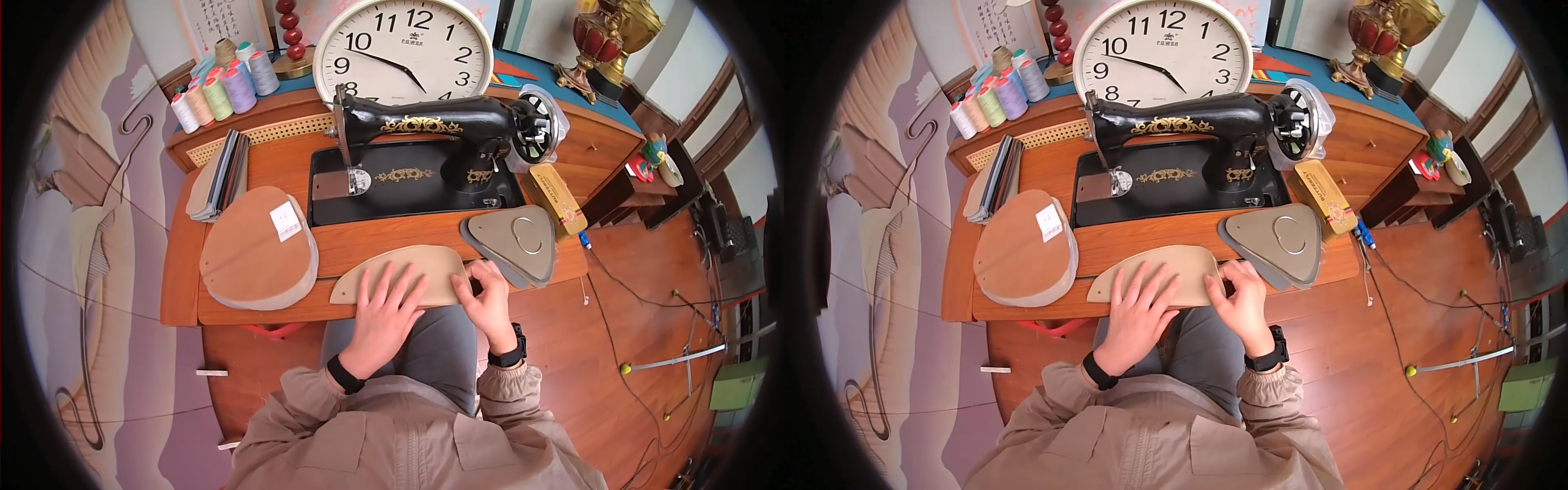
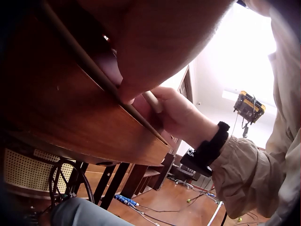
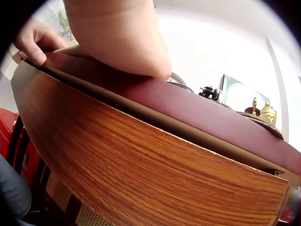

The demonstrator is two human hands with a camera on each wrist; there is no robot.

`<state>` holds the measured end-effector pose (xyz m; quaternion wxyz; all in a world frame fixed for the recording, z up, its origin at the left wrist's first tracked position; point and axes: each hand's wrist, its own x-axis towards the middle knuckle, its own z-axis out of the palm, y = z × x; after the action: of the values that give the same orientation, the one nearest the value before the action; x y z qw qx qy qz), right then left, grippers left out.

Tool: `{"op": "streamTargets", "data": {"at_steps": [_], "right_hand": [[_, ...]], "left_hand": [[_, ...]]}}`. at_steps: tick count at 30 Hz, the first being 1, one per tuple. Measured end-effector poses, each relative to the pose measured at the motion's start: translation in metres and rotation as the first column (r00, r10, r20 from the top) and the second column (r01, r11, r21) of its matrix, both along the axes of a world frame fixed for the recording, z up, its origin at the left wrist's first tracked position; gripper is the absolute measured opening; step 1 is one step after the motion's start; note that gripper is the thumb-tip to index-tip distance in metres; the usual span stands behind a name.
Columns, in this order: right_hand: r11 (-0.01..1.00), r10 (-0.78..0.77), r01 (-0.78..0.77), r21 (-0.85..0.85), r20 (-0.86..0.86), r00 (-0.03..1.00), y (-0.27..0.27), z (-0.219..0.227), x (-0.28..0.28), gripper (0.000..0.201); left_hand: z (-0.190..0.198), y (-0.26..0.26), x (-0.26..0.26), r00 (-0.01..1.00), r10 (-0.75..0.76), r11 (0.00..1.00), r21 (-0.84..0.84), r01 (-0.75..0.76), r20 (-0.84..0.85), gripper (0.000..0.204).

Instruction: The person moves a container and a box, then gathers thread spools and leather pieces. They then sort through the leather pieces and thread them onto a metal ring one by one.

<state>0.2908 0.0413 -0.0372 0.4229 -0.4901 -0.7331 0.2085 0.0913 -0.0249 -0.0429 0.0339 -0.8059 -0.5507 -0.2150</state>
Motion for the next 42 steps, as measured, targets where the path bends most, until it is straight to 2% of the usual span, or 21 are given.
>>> {"op": "streamTargets", "data": {"at_steps": [11,13,14,15,16,17,18,20,21,23,26,28,34,37,42], "right_hand": [[0.998,-0.059,0.058,0.017,0.087,0.994,-0.001,-0.002,-0.004,0.019],[0.988,-0.125,0.123,-0.089,-0.015,0.992,-0.003,-0.001,-0.008,0.020],[0.989,-0.121,0.119,-0.085,-0.016,0.993,-0.003,0.000,-0.010,0.020],[0.986,-0.114,0.105,0.126,0.073,0.991,-0.004,0.000,-0.013,0.022],[0.942,-0.125,0.066,0.330,0.159,0.979,-0.006,0.002,-0.016,0.026],[0.936,-0.085,-0.027,0.351,0.300,0.950,-0.014,0.008,-0.016,0.033],[0.936,-0.081,-0.030,0.349,0.300,0.950,-0.022,0.010,-0.021,0.033],[0.924,0.155,-0.275,0.265,0.398,0.904,-0.039,0.010,-0.038,0.042],[0.944,0.258,-0.315,0.103,0.369,0.893,-0.047,0.002,-0.045,0.053],[0.950,0.238,-0.295,0.101,0.376,0.896,-0.053,-0.002,-0.046,0.056],[0.961,0.212,-0.263,0.083,0.388,0.897,-0.054,-0.003,-0.037,0.066],[0.965,0.169,-0.248,0.087,0.516,0.840,-0.054,-0.003,-0.027,0.068],[0.975,0.149,-0.213,0.058,0.537,0.830,-0.057,-0.002,-0.004,0.066],[0.985,0.078,-0.149,0.082,0.557,0.827,-0.059,-0.004,0.007,0.064],[0.984,0.020,-0.113,0.135,0.554,0.832,-0.064,0.004,-0.013,0.064]], "left_hand": [[-0.001,-0.001,0.000,0.997,-0.012,1.000,-0.002,0.012,-0.070,0.060],[-0.002,0.000,0.000,0.997,-0.012,1.000,0.005,0.012,-0.082,0.061],[-0.003,0.000,0.000,0.997,-0.007,1.000,0.009,0.008,-0.082,0.061],[-0.004,-0.001,0.000,0.997,-0.010,1.000,0.017,0.012,-0.081,0.061],[-0.005,-0.001,0.000,0.997,-0.012,1.000,0.024,0.014,-0.079,0.061],[-0.006,0.000,-0.001,0.997,-0.008,1.000,0.024,0.010,-0.079,0.061],[-0.008,0.000,-0.001,0.995,-0.009,0.999,0.032,0.013,-0.096,0.061],[-0.011,-0.002,-0.003,0.993,-0.012,0.999,0.032,0.016,-0.113,0.060],[-0.013,-0.001,-0.005,0.995,-0.028,0.999,0.027,0.031,-0.096,0.057],[-0.010,-0.001,-0.007,0.996,-0.038,0.999,0.017,0.039,-0.076,0.054],[-0.002,-0.002,-0.007,0.995,-0.025,1.000,0.006,0.026,-0.098,0.059],[-0.001,-0.003,-0.012,0.998,-0.049,0.999,-0.002,0.049,-0.029,0.060],[0.003,-0.020,-0.043,0.998,0.023,0.999,-0.040,-0.026,-0.058,0.064],[0.003,-0.029,-0.055,0.993,0.075,0.996,-0.045,-0.079,-0.090,0.065],[0.001,-0.033,-0.053,0.992,0.092,0.994,-0.043,-0.096,-0.088,0.061]]}}
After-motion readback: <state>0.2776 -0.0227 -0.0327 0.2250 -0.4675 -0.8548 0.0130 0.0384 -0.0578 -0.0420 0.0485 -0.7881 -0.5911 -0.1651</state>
